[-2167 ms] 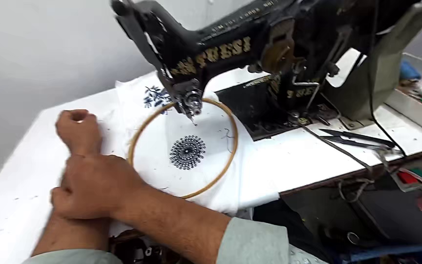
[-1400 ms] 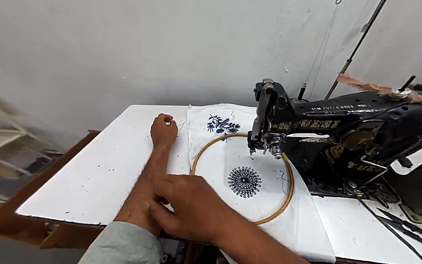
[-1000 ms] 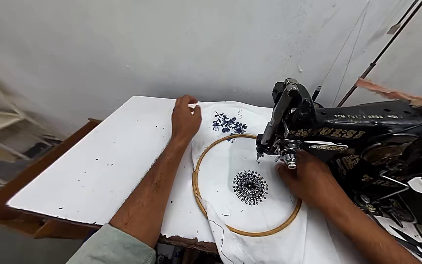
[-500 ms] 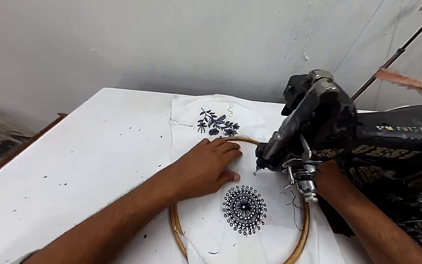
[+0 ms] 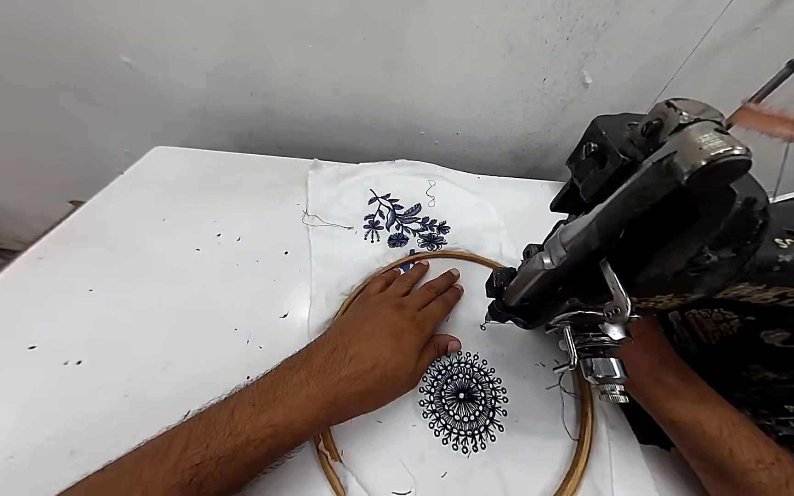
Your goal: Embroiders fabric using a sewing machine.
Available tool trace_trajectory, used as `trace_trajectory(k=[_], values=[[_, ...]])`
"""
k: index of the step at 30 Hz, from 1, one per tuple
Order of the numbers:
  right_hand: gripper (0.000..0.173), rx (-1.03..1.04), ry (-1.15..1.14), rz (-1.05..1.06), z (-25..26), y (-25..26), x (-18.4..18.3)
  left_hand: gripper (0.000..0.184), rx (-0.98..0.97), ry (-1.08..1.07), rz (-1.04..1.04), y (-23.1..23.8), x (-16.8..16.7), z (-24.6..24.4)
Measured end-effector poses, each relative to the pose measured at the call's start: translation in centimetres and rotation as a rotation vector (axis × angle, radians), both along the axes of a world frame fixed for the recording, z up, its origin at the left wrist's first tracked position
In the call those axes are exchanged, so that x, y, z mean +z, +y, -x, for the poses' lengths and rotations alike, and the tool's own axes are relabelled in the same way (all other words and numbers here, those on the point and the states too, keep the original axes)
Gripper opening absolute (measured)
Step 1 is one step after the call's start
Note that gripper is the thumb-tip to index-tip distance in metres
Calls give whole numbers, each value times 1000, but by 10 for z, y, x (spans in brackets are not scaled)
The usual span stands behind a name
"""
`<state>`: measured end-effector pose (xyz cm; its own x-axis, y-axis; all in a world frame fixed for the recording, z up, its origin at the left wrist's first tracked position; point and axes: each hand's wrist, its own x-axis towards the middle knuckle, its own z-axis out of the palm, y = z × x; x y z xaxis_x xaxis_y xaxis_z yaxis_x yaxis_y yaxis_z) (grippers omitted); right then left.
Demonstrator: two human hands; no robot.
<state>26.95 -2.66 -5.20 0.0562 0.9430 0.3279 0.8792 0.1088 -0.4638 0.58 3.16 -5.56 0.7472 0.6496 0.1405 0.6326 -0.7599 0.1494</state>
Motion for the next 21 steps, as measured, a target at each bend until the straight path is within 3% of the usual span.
trace_trajectory(k=[4,10,17,21], values=[[14,-29,61,12,4,2,4,60,1,5,-6,0,1,0],[11,-14,-55,2,4,3,3,59,2,2,4,-3,1,-1],[8,-36,61,56,4,1,6,62,-5,24,30,-3,3,-1],[11,14,13,-25,0,3,-1,68,-4,42,57,-4,4,0]])
